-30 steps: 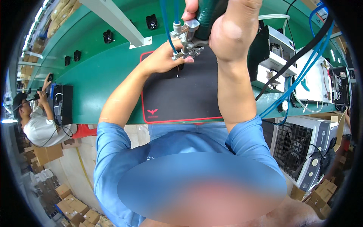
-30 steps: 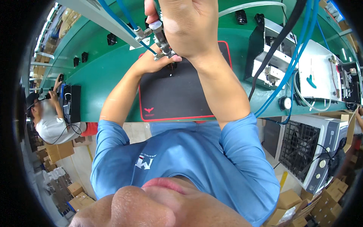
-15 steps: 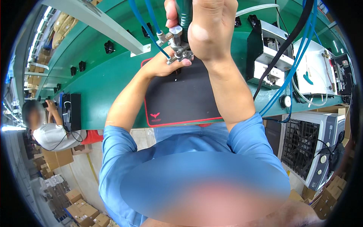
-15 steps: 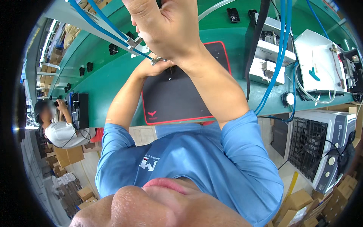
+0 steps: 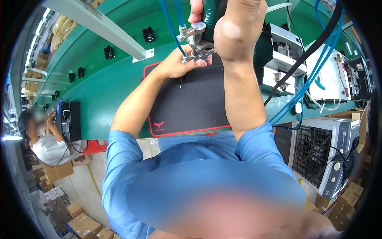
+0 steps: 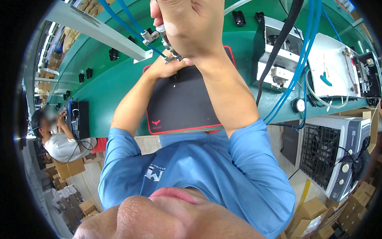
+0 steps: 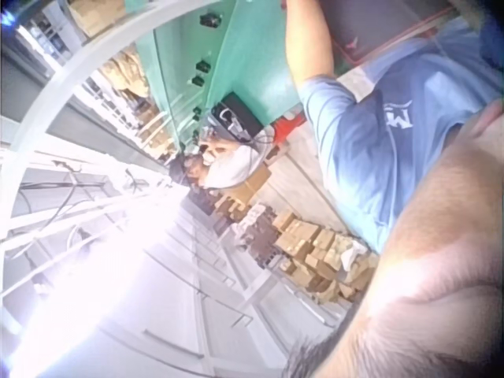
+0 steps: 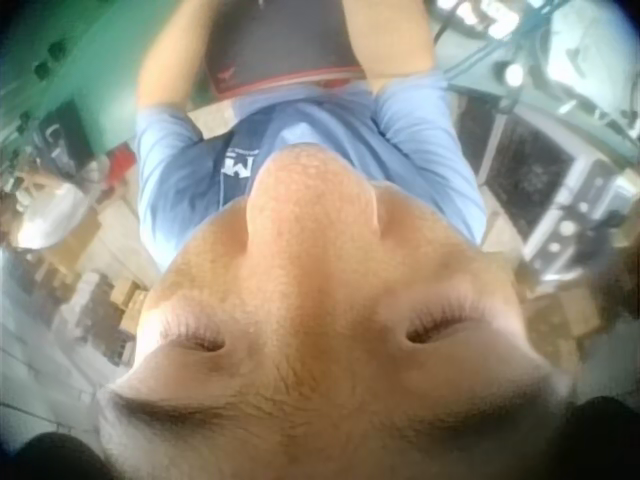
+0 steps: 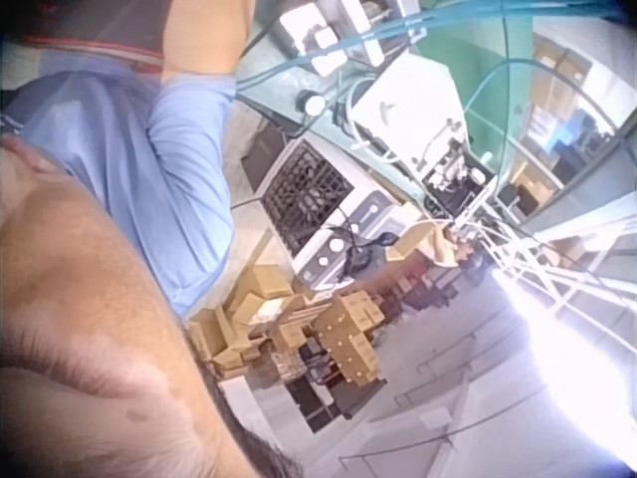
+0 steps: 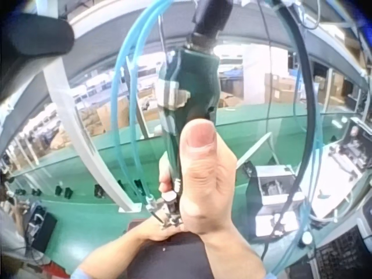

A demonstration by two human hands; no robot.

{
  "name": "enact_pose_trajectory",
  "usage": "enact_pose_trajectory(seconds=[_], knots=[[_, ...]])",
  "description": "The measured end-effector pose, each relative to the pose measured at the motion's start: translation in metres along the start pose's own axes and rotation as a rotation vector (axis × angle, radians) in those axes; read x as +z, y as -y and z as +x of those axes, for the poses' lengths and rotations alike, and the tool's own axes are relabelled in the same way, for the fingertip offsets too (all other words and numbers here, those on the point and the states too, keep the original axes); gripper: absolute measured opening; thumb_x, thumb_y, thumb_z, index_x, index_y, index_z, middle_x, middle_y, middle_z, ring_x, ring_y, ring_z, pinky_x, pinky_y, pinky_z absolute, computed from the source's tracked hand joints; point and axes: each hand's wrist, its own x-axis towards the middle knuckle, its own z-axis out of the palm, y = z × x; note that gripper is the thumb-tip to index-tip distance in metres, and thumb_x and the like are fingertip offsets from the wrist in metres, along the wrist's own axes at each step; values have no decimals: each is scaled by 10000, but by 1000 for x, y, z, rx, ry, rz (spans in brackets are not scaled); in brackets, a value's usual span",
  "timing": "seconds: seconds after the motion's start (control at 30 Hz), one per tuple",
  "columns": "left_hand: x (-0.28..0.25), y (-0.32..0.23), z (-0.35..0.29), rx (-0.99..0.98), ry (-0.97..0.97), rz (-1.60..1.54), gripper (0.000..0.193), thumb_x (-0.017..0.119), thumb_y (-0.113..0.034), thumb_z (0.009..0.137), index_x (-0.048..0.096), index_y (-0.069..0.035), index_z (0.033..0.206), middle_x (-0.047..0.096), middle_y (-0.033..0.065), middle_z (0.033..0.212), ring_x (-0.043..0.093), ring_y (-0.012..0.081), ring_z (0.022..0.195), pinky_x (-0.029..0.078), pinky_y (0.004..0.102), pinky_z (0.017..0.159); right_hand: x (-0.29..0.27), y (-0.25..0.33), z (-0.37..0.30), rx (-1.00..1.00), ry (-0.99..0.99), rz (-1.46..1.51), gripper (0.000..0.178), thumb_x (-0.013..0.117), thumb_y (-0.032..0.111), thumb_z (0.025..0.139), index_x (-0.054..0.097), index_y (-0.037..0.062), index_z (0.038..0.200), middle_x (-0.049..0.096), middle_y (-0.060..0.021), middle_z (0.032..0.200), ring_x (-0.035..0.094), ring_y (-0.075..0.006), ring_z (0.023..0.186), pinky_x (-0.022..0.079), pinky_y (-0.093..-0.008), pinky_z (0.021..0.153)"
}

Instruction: Use an electric screwdriver to fasten components of a small electronic device on an assembly line.

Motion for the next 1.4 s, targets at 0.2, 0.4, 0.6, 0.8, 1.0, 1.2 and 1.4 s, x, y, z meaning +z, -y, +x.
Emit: enact_pose_trajectory(seconds=[0.2,0.4,0.6,0.8,1.0,1.2,1.4], knots=[[-1,6,2,30,-26,36,197,774,-137,931,737,-42,1100,744,24,1010,673,128,976,526,327,922,-3,0,3,102,-5,77,508,493,518,1073,550,43,902,562,-34,664,515,-91,551,413,-235,515],[-7,5,1,33,4,70,198,789,-133,918,734,-30,1078,745,31,990,693,142,980,537,331,919,3,7,2,135,-14,38,503,500,522,1070,551,48,908,563,-25,675,511,-82,556,409,-231,517],[-5,7,2,69,23,68,264,794,-108,907,709,-19,1140,743,45,1005,693,142,988,547,326,918,-2,-5,2,78,61,92,501,541,520,1055,565,29,959,566,-24,684,514,-80,568,413,-230,526],[-5,15,3,53,-29,47,254,797,-86,896,716,-17,1127,747,50,1004,693,137,984,549,322,916,0,1,1,129,3,66,499,563,513,1048,578,16,1002,570,-23,694,513,-79,571,412,-225,529],[-1,19,7,29,-89,157,172,810,-85,872,732,-19,1010,760,52,933,712,159,918,554,333,880,-4,4,3,168,5,5,521,559,522,1048,593,2,1041,580,-28,703,514,-81,569,413,-228,535],[16,18,51,358,53,710,164,816,-219,818,721,-143,928,729,-5,834,669,183,978,336,438,1006,11,53,17,157,-295,-50,736,468,730,984,630,12,1013,616,-59,795,536,-127,543,434,-264,494],[51,37,70,185,150,785,320,782,-189,850,708,-144,1158,748,-22,874,663,139,941,277,430,1050,4,38,16,-77,-220,-289,755,413,724,1004,617,1,1074,612,-92,906,537,-130,589,443,-282,506]])
